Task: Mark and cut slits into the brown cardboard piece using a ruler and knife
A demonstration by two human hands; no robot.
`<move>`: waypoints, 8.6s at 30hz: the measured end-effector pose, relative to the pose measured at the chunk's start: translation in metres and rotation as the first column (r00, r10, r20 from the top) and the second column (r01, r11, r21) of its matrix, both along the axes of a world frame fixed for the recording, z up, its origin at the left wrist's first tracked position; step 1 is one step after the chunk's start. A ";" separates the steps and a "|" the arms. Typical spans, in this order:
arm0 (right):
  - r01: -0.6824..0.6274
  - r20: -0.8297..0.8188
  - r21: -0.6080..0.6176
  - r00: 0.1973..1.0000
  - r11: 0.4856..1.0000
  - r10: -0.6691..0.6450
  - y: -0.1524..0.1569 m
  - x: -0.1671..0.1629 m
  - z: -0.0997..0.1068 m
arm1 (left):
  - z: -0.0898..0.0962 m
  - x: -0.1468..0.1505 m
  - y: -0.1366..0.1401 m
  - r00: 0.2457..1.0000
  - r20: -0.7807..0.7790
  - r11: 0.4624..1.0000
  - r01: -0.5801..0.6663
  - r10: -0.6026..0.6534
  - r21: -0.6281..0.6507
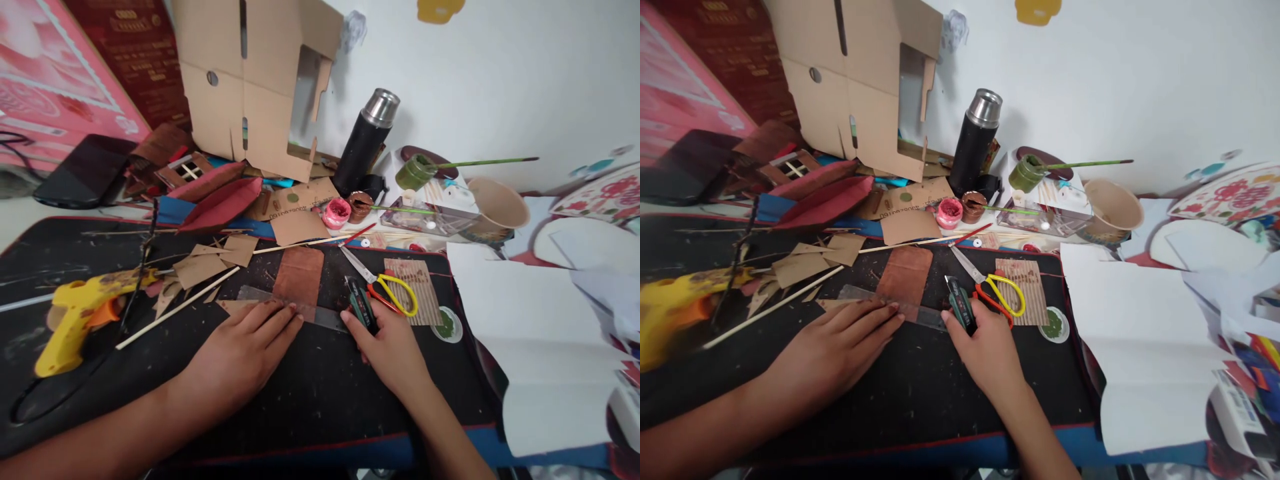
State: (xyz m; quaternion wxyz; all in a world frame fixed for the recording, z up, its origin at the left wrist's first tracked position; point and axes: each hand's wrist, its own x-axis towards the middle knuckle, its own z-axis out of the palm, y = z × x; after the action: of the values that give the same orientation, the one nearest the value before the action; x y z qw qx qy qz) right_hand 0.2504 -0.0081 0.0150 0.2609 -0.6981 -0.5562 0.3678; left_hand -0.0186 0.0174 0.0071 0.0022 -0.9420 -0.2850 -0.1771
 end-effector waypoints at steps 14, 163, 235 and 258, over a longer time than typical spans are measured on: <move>-0.034 -0.004 -0.167 0.999 0.985 0.033 0.006 0.000 0.004 | -0.002 0.002 0.001 1.000 -0.020 0.999 -0.016 0.015 -0.031; -0.654 0.472 -0.326 0.514 0.683 0.717 0.058 -0.033 0.073 | -0.014 0.016 -0.005 0.999 0.003 0.994 -0.035 0.034 0.107; -0.596 0.621 -0.572 0.134 0.563 0.772 0.068 -0.051 0.094 | -0.016 0.014 -0.007 0.999 -0.036 0.998 -0.019 0.021 0.053; -0.567 0.590 -0.579 0.204 0.586 0.781 0.064 -0.043 0.092 | -0.019 0.013 -0.007 0.999 -0.036 0.998 -0.005 0.007 0.056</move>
State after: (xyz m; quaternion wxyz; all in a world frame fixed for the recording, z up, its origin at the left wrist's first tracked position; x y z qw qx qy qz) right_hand 0.2076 0.0555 0.1075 -0.2958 -0.4884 -0.8077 0.1466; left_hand -0.0052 0.0102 -0.0115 0.0340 -0.9438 -0.2826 -0.1681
